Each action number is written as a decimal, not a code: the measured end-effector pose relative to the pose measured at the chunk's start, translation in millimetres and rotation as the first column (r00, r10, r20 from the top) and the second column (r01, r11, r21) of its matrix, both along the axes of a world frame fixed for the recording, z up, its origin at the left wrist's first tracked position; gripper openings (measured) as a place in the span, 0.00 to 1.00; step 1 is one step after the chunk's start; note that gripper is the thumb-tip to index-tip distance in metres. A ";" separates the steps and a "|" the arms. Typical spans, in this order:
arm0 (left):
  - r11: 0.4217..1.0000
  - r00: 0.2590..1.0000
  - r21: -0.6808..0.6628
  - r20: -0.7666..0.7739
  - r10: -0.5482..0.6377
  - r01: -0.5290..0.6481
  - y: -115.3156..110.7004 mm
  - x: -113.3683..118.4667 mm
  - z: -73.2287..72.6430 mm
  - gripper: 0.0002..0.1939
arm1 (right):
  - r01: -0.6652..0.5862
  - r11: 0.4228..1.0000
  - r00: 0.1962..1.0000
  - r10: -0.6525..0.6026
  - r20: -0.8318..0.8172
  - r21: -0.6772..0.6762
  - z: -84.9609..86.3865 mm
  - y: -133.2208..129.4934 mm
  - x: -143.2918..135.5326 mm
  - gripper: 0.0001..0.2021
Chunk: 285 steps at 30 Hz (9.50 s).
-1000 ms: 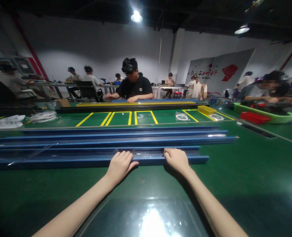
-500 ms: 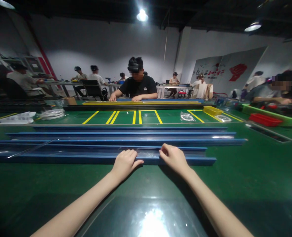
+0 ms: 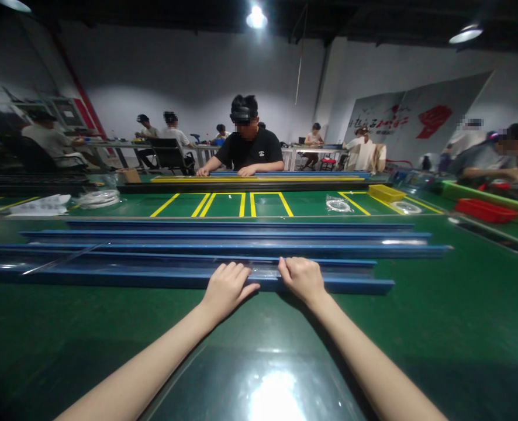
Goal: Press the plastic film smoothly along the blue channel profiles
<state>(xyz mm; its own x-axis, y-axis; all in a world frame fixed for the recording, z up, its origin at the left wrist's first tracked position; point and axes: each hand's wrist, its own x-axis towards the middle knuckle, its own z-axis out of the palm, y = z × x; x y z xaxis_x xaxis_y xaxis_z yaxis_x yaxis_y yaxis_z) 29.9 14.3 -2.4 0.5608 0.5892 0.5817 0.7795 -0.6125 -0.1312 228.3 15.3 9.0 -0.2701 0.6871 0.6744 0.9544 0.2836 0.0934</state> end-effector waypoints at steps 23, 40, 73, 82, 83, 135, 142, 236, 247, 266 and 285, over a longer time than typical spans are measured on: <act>1.000 1.000 -0.001 0.024 0.013 -0.013 2.5 -9.3 0.5 0.17 | 0.005 1.000 0.998 -0.005 -0.066 -0.008 -3.3 1.8 24.2 0.22; 0.999 0.999 -0.023 0.037 0.023 -0.022 6.3 -11.0 1.1 0.19 | 0.013 0.998 0.996 -0.018 -0.085 -0.061 -1.1 -0.2 21.5 0.22; 0.998 0.999 -0.042 0.009 0.041 -0.041 3.5 -11.3 1.1 0.18 | 0.137 0.949 0.990 -0.140 0.011 -0.286 7.1 -3.5 13.5 0.22; 0.998 0.999 -0.049 0.003 0.040 -0.040 2.9 -10.3 2.2 0.17 | 0.133 0.900 0.987 -0.081 0.140 -0.416 13.7 -5.1 11.4 0.24; 0.998 0.999 -0.047 0.004 0.042 -0.041 3.1 -10.3 1.8 0.17 | 0.130 0.898 0.987 -0.078 0.139 -0.420 14.4 -5.4 11.0 0.24; 0.999 0.999 -0.027 0.021 0.039 -0.038 2.7 -9.5 -1.1 0.14 | 0.114 0.888 0.990 -0.066 0.123 -0.445 16.0 -6.1 10.2 0.23; 0.998 0.999 -0.036 0.006 0.050 -0.050 2.7 -9.3 -1.2 0.14 | 0.110 0.885 0.990 -0.059 0.125 -0.452 16.1 -6.4 10.1 0.23; 0.991 0.990 -0.004 0.061 0.130 -0.130 3.6 -10.6 1.3 0.20 | 0.061 0.984 0.995 -0.048 0.082 -0.168 -0.7 -2.5 -0.5 0.20; 0.991 0.988 0.003 0.074 0.134 -0.134 3.0 -9.9 2.3 0.20 | 0.066 0.983 0.996 -0.054 0.074 -0.172 -0.2 -2.7 -0.6 0.19; 0.985 0.982 -0.031 0.081 0.173 -0.171 5.6 -9.1 0.8 0.22 | 0.074 0.983 0.997 -0.076 -0.002 -0.170 0.5 0.6 -1.2 0.21; 0.989 0.988 -0.064 0.065 0.139 -0.135 0.5 -9.3 0.4 0.18 | 0.130 0.905 0.988 -0.084 0.129 -0.405 10.6 -3.1 -4.1 0.18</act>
<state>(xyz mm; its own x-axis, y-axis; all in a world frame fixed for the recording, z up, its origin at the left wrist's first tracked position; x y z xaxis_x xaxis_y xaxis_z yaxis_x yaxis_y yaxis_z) 20.6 14.8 -2.0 0.4320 0.6924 0.5778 0.8627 -0.5040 -0.0411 224.2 12.2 19.6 -0.2334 0.9258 0.2972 0.9721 0.2153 0.0928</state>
